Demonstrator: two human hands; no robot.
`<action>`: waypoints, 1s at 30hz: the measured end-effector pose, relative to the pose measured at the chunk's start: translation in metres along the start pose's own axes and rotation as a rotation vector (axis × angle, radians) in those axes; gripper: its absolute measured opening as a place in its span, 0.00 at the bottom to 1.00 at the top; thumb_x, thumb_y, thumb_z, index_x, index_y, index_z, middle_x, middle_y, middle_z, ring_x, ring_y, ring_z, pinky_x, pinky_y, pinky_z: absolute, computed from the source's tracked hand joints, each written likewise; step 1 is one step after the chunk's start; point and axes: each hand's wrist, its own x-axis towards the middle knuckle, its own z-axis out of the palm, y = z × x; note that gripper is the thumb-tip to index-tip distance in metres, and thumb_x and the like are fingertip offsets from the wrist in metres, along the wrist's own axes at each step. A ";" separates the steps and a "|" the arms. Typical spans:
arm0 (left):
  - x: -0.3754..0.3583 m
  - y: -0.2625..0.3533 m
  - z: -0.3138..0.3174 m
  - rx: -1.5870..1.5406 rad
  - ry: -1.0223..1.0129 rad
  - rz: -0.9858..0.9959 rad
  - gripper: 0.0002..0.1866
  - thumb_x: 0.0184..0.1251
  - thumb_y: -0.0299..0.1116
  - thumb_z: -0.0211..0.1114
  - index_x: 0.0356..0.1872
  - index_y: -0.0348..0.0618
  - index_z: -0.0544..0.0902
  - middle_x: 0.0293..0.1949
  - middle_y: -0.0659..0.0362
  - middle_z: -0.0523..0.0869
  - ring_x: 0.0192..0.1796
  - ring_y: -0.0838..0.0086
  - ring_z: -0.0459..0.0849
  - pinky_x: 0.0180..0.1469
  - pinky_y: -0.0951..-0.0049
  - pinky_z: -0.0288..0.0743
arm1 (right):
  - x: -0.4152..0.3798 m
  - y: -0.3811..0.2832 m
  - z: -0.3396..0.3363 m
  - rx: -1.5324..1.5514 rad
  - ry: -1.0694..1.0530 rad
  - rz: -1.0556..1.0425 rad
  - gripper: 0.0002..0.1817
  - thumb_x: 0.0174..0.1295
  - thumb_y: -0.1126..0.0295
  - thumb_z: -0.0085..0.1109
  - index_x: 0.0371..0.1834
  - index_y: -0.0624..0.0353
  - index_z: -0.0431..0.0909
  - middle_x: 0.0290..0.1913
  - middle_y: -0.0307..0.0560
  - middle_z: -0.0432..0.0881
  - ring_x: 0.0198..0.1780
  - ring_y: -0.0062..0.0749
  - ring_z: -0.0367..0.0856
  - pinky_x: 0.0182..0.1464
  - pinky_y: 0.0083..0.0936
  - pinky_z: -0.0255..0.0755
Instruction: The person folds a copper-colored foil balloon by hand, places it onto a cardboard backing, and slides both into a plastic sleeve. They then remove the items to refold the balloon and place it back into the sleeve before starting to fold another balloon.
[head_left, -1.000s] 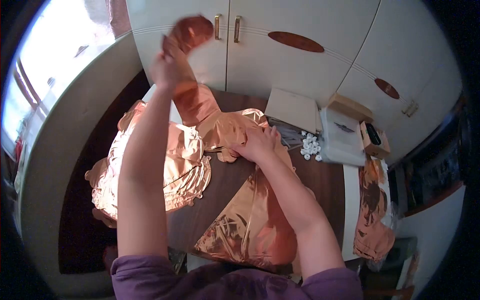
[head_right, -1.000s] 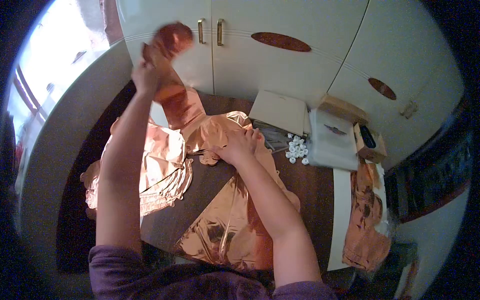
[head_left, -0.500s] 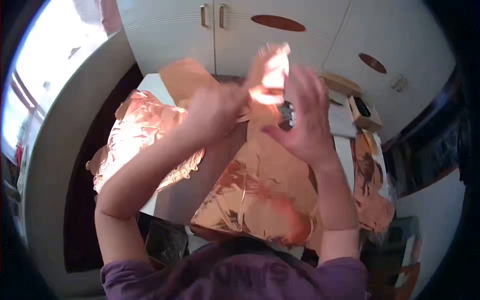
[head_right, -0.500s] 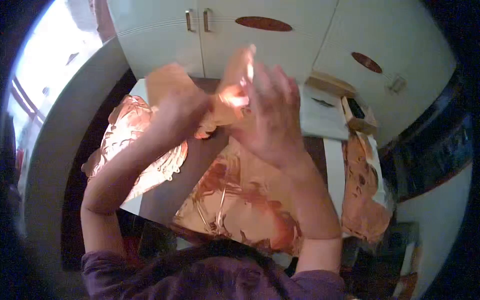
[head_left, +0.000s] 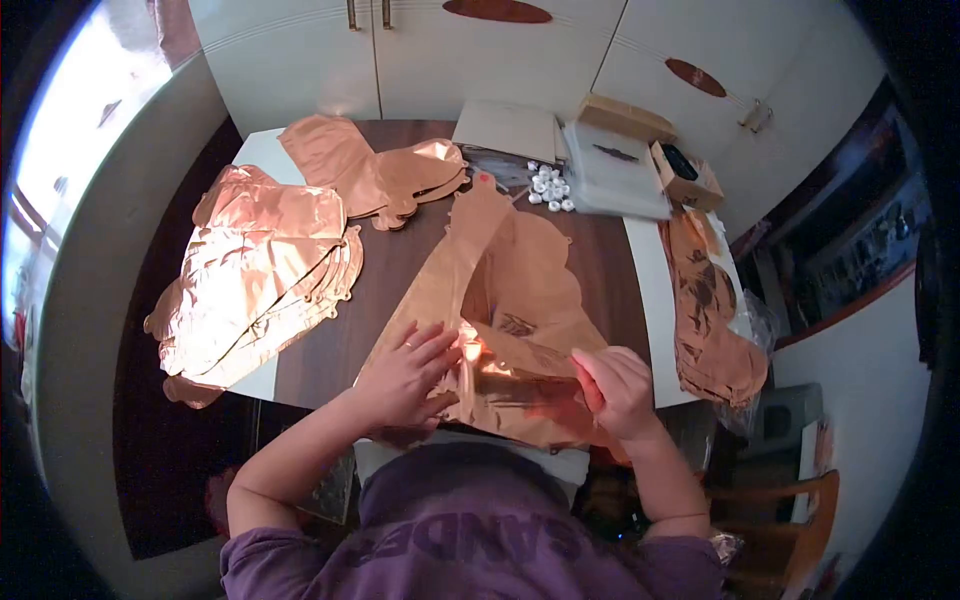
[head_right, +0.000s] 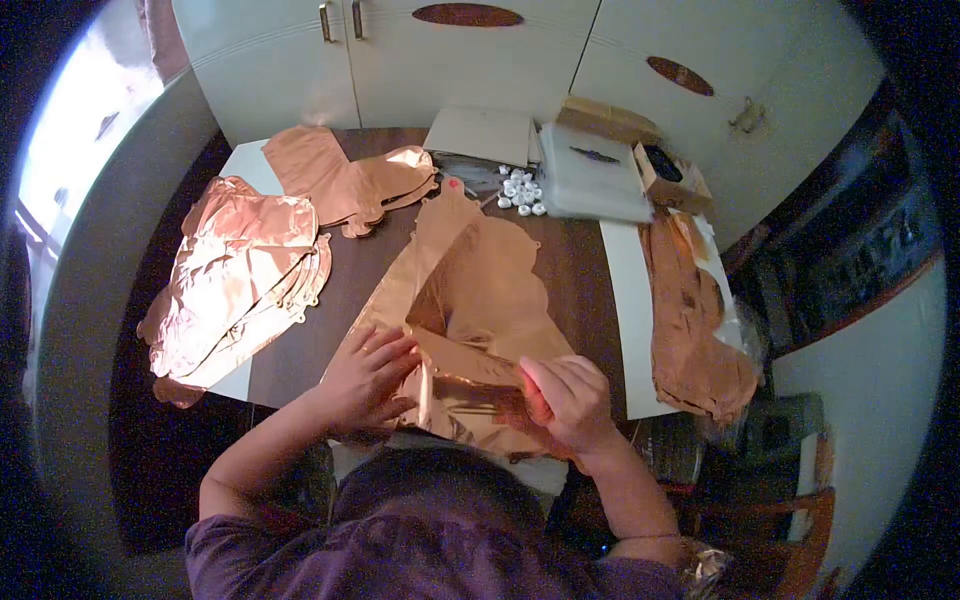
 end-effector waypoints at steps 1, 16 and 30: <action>0.002 -0.002 -0.001 0.025 -0.128 -0.022 0.29 0.61 0.50 0.66 0.58 0.39 0.79 0.63 0.46 0.76 0.68 0.51 0.69 0.73 0.47 0.57 | -0.002 -0.003 0.000 -0.014 0.022 -0.002 0.12 0.55 0.75 0.68 0.44 0.62 0.83 0.32 0.49 0.85 0.32 0.44 0.84 0.37 0.36 0.77; 0.003 -0.015 0.008 -0.124 -0.035 0.015 0.32 0.60 0.47 0.68 0.62 0.39 0.77 0.65 0.43 0.75 0.70 0.47 0.69 0.72 0.46 0.59 | -0.005 0.003 0.007 -0.237 -0.181 -0.119 0.13 0.53 0.75 0.64 0.43 0.64 0.81 0.34 0.47 0.84 0.31 0.38 0.82 0.37 0.33 0.74; 0.008 -0.023 -0.006 -0.179 0.196 -0.053 0.17 0.57 0.32 0.68 0.47 0.38 0.80 0.49 0.48 0.81 0.53 0.50 0.79 0.58 0.53 0.70 | -0.021 -0.022 0.016 -0.146 -0.272 -0.128 0.17 0.48 0.71 0.63 0.43 0.63 0.81 0.31 0.45 0.83 0.32 0.37 0.83 0.37 0.33 0.75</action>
